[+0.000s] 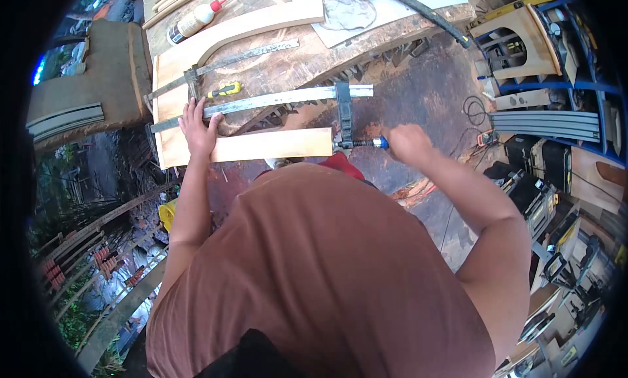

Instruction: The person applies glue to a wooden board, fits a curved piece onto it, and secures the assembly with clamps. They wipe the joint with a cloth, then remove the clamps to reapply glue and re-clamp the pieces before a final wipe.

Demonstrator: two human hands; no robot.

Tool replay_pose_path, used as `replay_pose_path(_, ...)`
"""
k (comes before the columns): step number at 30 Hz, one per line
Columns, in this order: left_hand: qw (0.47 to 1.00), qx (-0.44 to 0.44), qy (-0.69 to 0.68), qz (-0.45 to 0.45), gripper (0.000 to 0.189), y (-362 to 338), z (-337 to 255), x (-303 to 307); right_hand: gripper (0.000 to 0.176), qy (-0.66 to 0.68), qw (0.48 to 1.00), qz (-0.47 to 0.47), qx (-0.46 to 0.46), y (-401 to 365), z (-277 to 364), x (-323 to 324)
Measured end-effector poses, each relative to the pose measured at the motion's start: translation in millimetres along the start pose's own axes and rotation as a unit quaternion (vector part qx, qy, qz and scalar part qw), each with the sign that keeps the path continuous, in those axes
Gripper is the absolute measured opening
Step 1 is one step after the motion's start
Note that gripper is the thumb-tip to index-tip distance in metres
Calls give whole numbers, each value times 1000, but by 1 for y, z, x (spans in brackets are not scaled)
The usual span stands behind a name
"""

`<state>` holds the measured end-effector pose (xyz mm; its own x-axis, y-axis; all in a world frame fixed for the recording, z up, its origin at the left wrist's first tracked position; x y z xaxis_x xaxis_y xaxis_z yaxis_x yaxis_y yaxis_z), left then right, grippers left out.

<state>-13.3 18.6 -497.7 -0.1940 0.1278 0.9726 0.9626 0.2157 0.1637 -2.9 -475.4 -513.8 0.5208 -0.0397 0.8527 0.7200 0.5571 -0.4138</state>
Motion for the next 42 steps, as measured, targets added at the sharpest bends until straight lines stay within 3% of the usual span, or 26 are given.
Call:
replay_pose_path(2,1000,-1,1,3,63,2,0,0,27,-3,994,87,61,8,-5,-2)
replay_pose_path(3,1000,-3,2,-2,63,3,1,-1,27,-3,994,86,60,19,-11,6)
replay_pose_path(5,1000,-7,5,-1,62,-2,2,-1,25,226,913,332,74,24,-8,1)
replay_pose_path(9,1000,-1,1,3,62,-1,3,-2,25,221,919,310,100,19,-4,2)
replay_pose_path(11,1000,-4,-1,-3,62,1,2,-2,23,98,988,102,67,8,4,17)
replay_pose_path(12,1000,-2,-2,-2,62,1,1,-1,23,97,988,102,68,2,6,14)
replay_pose_path(14,1000,-2,-3,2,62,-1,1,0,27,4,992,-92,89,-7,10,15)
replay_pose_path(18,1000,-1,-6,6,61,-1,-2,-1,22,17,999,-26,-3,-4,-3,-4)
replay_pose_path(20,1000,-1,-5,7,61,0,-1,0,22,-1,997,60,47,3,1,5)
replay_pose_path(21,1000,-6,-4,8,61,1,-1,-1,22,2,997,57,43,9,-1,16)
replay_pose_path(23,1000,0,0,9,60,0,-2,-1,21,159,960,191,130,11,4,23)
replay_pose_path(27,1000,-2,6,7,60,0,-1,-3,21,126,968,179,121,9,-2,15)
replay_pose_path(33,1000,-12,7,2,59,-5,7,-3,30,60,997,41,34,-7,0,19)
replay_pose_path(35,1000,-9,9,-10,59,8,0,-8,37,-29,993,-86,73,-12,-3,11)
replay_pose_path(36,1000,-17,4,-5,59,6,-3,-6,41,-20,997,-46,65,-15,2,15)
replay_pose_path(39,999,-29,-8,-12,59,3,2,-1,34,39,996,-58,51,-17,10,16)
replay_pose_path(41,999,-16,-20,-21,59,3,0,3,27,-26,999,7,23,-3,5,3)
replay_pose_path(42,998,-27,-54,-36,59,2,8,-2,26,-16,999,-4,50,-1,4,2)
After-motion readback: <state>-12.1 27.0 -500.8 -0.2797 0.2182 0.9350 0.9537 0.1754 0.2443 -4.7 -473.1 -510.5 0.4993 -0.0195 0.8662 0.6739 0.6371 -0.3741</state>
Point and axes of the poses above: each hand's wrist, its own y-axis towards the middle knuckle, its own x-axis out of the back of the hand, z = x × y, the point moved 4 cm from there along y, towards the middle knuckle, and after that the axes turned 2 degrees about x, right-handed, at the moved point
